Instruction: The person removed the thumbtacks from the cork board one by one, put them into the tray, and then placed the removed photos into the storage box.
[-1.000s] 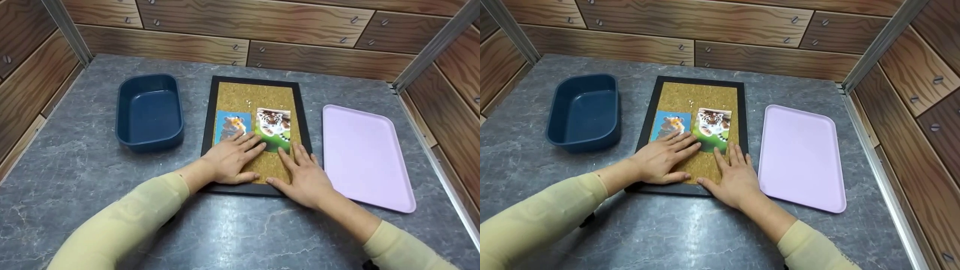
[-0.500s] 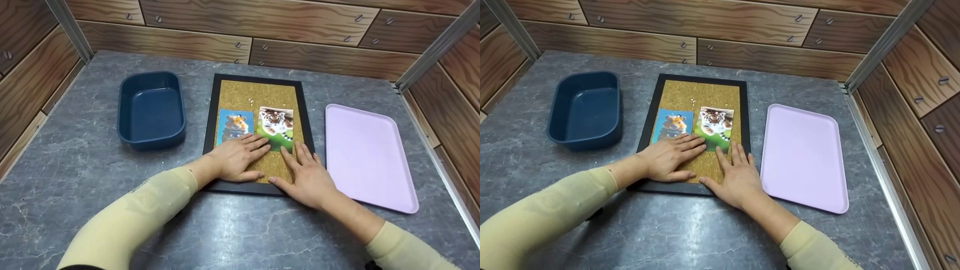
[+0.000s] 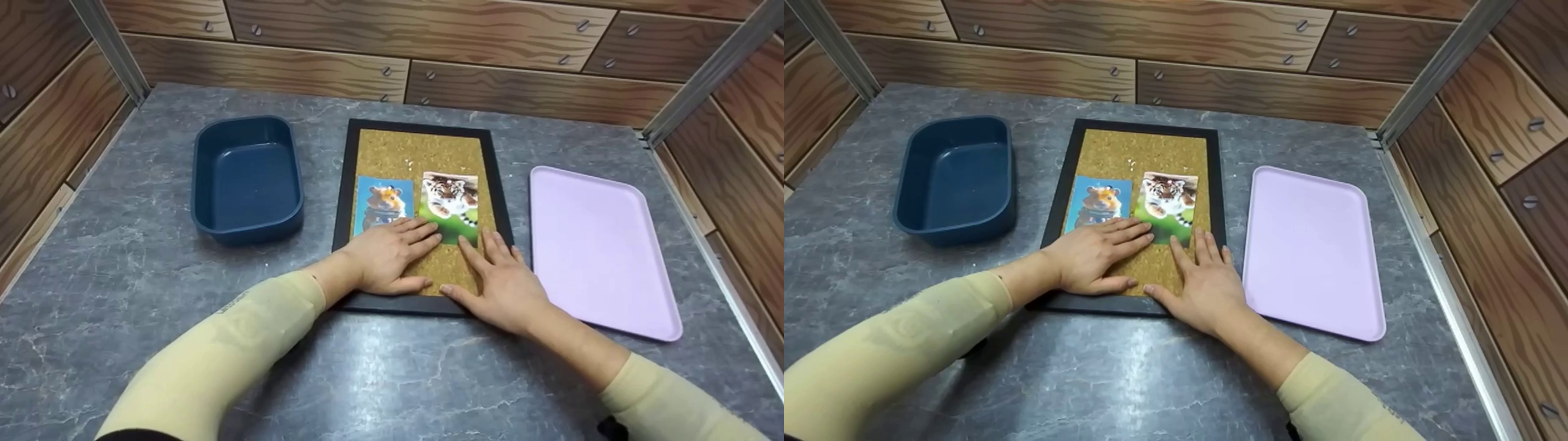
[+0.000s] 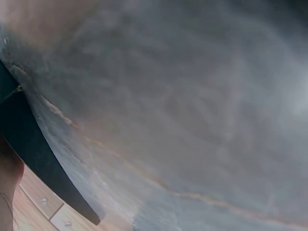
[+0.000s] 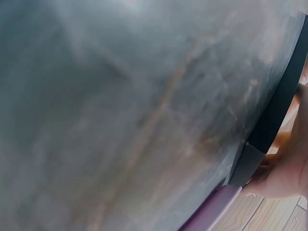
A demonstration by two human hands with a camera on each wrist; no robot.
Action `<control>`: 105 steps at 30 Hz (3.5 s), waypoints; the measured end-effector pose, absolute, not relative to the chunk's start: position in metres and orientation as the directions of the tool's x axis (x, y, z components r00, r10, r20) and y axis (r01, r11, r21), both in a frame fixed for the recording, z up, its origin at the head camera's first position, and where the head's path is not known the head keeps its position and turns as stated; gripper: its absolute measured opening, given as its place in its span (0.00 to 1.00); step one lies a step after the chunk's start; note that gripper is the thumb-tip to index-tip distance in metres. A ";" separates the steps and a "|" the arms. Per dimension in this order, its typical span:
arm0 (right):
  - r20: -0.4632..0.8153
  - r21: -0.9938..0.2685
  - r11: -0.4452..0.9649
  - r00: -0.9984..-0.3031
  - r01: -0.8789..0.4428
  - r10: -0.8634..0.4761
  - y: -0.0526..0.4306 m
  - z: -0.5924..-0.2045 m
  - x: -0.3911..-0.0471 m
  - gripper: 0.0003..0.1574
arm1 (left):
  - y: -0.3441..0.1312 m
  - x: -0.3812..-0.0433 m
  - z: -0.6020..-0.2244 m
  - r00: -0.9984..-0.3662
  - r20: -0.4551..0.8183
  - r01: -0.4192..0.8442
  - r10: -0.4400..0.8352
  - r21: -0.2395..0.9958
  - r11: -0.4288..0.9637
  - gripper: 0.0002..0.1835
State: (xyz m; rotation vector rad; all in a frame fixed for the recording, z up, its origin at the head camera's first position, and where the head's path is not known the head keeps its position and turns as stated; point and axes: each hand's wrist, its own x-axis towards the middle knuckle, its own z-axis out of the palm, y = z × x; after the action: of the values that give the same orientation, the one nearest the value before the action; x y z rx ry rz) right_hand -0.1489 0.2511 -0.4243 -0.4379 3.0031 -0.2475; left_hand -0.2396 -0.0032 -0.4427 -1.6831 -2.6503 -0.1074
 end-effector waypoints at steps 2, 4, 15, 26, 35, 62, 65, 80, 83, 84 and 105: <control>-0.076 -0.179 0.943 -0.951 -0.281 -0.298 0.252 -0.423 -0.150 0.64 | -0.004 -0.240 -0.443 -0.424 0.035 0.905 0.905 0.057 0.422 0.44; -0.084 -0.184 0.941 -0.949 -0.284 -0.303 0.254 -0.422 -0.151 0.63 | -0.003 -0.240 -0.443 -0.422 0.035 0.905 0.906 0.062 0.420 0.45; -0.081 -0.284 0.918 -0.947 -0.277 -0.311 0.266 -0.408 -0.154 0.61 | -0.002 -0.241 -0.444 -0.424 0.041 0.905 0.905 0.058 0.422 0.45; 0.118 -0.452 0.790 -0.906 -0.414 -0.407 0.278 -0.391 -0.183 0.54 | -0.003 -0.241 -0.446 -0.422 0.049 0.906 0.905 0.056 0.419 0.44; 0.231 -0.623 0.653 -0.898 -0.431 -0.374 0.296 -0.376 -0.237 0.44 | -0.002 -0.244 -0.442 -0.423 0.041 0.906 0.905 0.048 0.421 0.45; 0.141 -0.815 0.521 -0.959 -0.253 -0.246 0.299 -0.374 -0.334 0.21 | -0.004 -0.242 -0.444 -0.426 0.041 0.904 0.904 0.057 0.424 0.44; 0.116 -0.824 0.516 -0.962 -0.233 -0.249 0.300 -0.378 -0.339 0.20 | -0.004 -0.242 -0.445 -0.426 0.043 0.904 0.903 0.059 0.424 0.44; 0.069 -0.878 0.443 -0.965 -0.180 -0.255 0.290 -0.403 -0.358 0.27 | -0.003 -0.243 -0.446 -0.424 0.044 0.905 0.904 0.067 0.421 0.44; 0.046 -0.876 0.453 -0.964 -0.166 -0.263 0.289 -0.409 -0.359 0.27 | -0.003 -0.243 -0.447 -0.421 0.047 0.906 0.906 0.064 0.418 0.44; 0.039 -0.877 0.453 -0.963 -0.161 -0.267 0.289 -0.410 -0.359 0.27 | -0.003 -0.243 -0.447 -0.420 0.047 0.907 0.906 0.064 0.417 0.44; -0.091 -0.837 0.537 -0.939 -0.108 -0.331 0.291 -0.415 -0.355 0.27 | 0.000 -0.244 -0.446 -0.416 0.050 0.909 0.908 0.052 0.413 0.44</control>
State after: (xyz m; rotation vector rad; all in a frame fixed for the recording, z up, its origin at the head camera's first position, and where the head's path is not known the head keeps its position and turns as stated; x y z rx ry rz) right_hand -0.3551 0.2909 -0.4148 -0.3697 2.5367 -1.3567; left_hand -0.2438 0.0003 -0.4459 -1.6903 -2.6292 -0.1107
